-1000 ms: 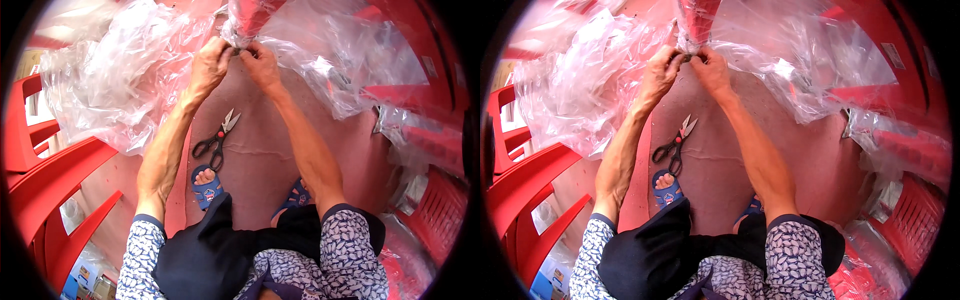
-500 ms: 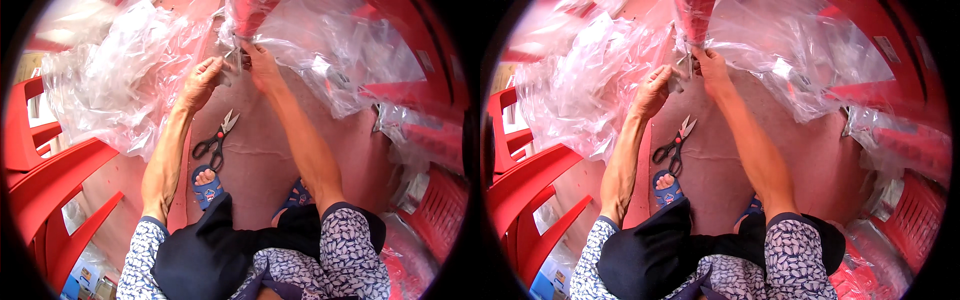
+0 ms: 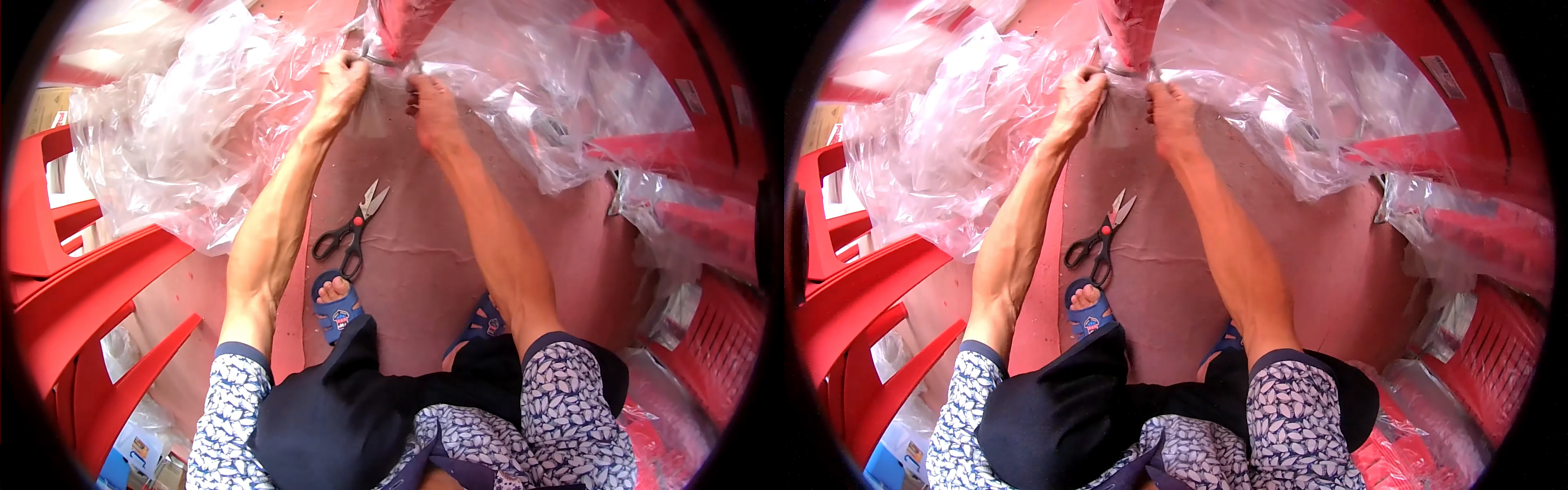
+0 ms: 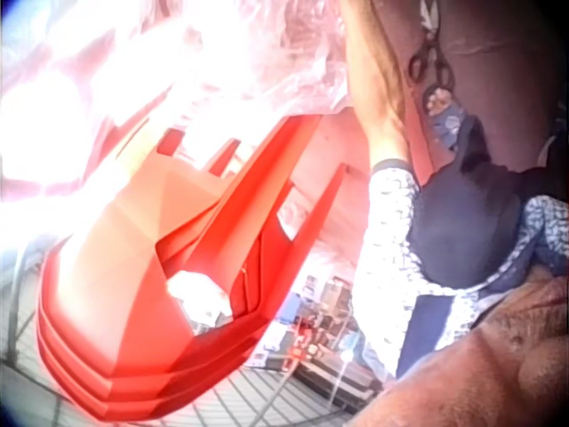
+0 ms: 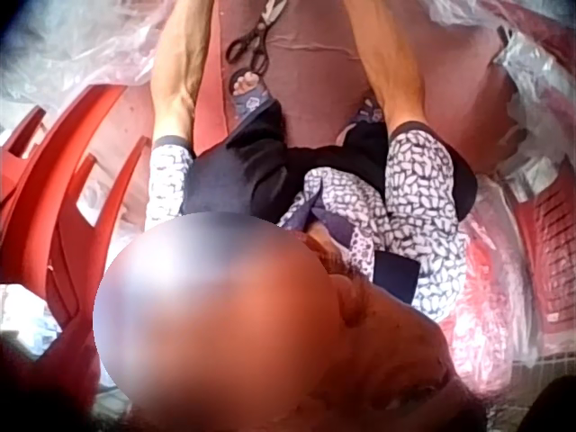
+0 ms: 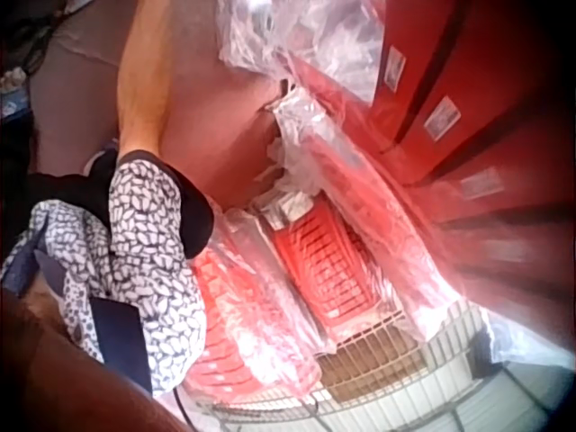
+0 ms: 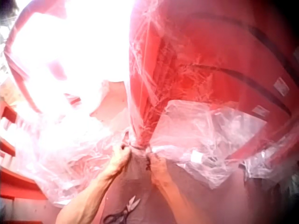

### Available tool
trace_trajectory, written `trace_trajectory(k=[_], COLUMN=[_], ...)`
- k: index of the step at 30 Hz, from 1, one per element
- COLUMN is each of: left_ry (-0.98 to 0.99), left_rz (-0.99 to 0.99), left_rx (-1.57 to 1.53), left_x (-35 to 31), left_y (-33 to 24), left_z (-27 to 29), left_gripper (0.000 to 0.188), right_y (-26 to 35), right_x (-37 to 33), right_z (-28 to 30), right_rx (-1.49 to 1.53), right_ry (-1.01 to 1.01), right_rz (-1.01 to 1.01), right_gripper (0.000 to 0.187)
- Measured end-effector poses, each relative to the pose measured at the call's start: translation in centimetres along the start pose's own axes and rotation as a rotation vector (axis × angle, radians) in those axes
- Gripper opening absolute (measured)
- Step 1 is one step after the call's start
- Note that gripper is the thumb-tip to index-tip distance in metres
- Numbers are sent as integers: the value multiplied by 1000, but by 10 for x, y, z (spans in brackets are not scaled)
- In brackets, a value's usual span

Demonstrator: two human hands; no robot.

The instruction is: The person uses scissors to cut plastic straps and remove plastic wrap from a stack of red chairs.

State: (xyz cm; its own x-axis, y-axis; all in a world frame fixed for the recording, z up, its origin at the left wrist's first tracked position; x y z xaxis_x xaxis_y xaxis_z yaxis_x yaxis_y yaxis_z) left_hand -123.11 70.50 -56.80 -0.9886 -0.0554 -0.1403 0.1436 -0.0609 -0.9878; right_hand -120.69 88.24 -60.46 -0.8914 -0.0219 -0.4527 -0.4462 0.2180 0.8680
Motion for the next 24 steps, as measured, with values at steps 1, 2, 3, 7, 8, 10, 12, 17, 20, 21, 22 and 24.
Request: trace_trajectory(k=[1,2,3,7,8,10,12,17,20,21,22,24], left_ry=[-84,-170,-189,-49,-4,84,155,156,247,250,260,272], left_rz=[45,87,14,-60,-77,96,157,147,242,244,294,342], left_rx=[6,11,72,48,-66,-162,-145,-321,-249,-248,-200,-151], left_x=[7,9,8,12,10,2,-9,-24,-26,-26,-27,-27], left_y=[9,15,15,0,-6,-3,-5,4,0,-1,1,2], left_z=[15,27,30,37,36,32,22,21,18,18,20,19], left_gripper=[24,23,26,25,23,23,22,23,25,25,26,27], right_y=[2,2,2,12,19,36,39,-11,0,-11,-9,-11], right_x=[1,2,3,5,6,12,12,-29,-39,-18,-12,-2], right_z=[11,16,15,30,33,48,54,-23,-47,-43,-47,-45], right_rx=[61,59,120,503,504,478,381,-224,-30,159,161,360], right_ry=[-66,-66,6,153,157,50,-3,471,278,209,208,80], right_rz=[11,13,-3,-178,-182,-94,-70,-184,-112,-150,-148,-200], right_gripper=[15,15,15,17,17,19,18,22,30,30,30,30])
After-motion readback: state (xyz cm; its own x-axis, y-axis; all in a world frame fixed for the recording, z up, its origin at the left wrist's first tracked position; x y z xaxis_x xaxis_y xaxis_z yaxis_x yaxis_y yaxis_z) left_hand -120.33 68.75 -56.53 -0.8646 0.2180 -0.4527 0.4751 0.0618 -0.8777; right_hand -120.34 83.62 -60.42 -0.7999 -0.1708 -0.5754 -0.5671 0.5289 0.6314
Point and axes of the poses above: each hand's wrist, its own x-axis towards the middle knuckle, its own z-axis out of the back of the hand, y = z × x, the point moved 7 cm from there along x, towards the middle knuckle, and after that the axes turned 8 degrees about -x, right-handed, at the moved point
